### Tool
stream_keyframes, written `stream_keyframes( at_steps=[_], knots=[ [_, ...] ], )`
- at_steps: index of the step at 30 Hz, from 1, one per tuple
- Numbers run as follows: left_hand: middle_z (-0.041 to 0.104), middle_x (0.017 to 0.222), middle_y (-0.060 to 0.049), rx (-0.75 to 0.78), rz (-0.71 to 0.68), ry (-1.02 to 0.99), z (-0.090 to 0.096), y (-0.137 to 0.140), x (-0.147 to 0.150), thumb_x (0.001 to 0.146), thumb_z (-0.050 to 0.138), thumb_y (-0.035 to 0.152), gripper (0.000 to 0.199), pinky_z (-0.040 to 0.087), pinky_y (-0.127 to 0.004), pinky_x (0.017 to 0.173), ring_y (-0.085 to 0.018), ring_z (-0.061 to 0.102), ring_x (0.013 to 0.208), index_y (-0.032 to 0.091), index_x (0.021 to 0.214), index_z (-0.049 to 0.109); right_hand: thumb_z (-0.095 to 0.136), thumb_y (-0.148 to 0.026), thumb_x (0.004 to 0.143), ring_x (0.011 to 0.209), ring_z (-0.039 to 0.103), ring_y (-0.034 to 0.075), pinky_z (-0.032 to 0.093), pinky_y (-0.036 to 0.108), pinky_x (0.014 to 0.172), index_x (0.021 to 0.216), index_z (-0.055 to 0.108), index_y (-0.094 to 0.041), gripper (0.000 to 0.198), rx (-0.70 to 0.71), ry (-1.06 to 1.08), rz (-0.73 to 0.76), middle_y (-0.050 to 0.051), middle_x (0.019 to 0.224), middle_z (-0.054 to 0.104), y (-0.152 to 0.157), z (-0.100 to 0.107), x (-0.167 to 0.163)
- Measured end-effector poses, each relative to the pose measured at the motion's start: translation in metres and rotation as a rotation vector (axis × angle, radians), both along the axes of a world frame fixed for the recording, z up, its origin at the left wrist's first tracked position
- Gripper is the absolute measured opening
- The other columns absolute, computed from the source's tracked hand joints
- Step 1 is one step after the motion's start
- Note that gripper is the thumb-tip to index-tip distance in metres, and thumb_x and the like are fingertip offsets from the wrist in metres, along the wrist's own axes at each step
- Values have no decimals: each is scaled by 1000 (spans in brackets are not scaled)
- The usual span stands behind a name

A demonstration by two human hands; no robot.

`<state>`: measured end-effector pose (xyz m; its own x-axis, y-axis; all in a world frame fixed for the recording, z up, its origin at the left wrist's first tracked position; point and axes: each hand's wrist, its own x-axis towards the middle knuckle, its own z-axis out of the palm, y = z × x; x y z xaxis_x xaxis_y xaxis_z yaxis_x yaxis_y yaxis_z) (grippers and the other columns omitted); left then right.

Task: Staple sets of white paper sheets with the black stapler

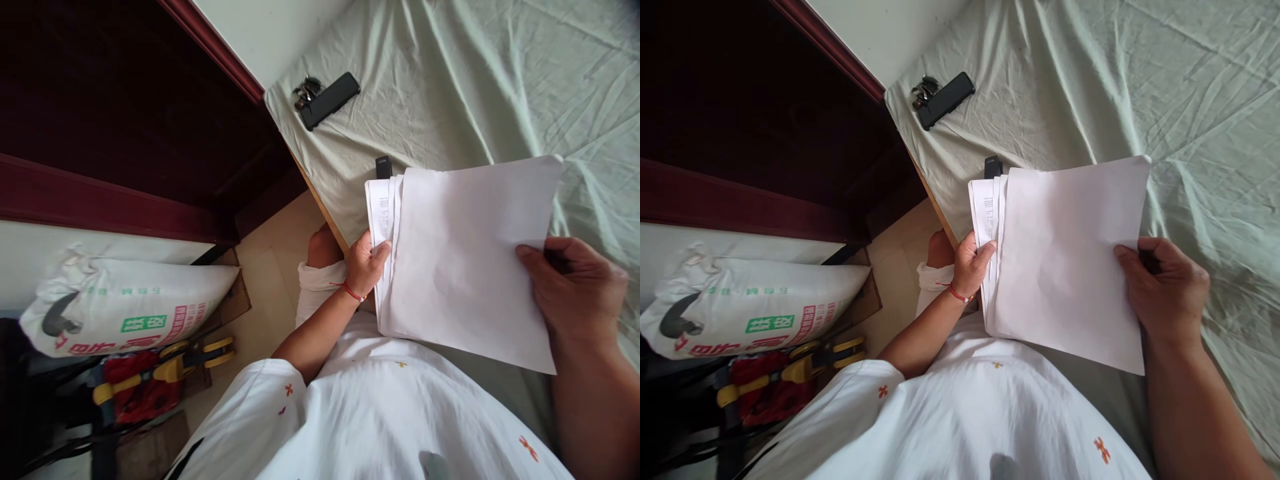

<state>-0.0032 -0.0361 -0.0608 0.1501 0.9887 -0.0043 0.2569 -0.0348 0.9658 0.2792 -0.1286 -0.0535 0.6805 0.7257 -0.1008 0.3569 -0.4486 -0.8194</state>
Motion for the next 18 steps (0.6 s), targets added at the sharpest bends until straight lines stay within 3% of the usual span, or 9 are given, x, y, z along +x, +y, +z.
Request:
stream_keyframes(
  at_steps=[5, 18],
  knots=[
    [78, 127, -8, 24, -9, 3, -1, -1, 3, 97, 65, 46, 35, 54, -36, 108, -26, 71, 122, 23, 121, 74, 81, -47, 75, 67, 56, 12, 43, 30, 66, 99, 80, -23, 34, 33, 48, 5, -2, 76, 67, -1, -1, -2],
    [78, 125, -8, 13, 6, -41, -3, -1, 2, 95, 68, 51, 41, 54, -40, 110, -26, 72, 121, 23, 125, 72, 80, -45, 77, 66, 58, 13, 44, 29, 64, 98, 79, -22, 31, 75, -5, -9, -2, 77, 69, 0, -3, 2]
  ],
)
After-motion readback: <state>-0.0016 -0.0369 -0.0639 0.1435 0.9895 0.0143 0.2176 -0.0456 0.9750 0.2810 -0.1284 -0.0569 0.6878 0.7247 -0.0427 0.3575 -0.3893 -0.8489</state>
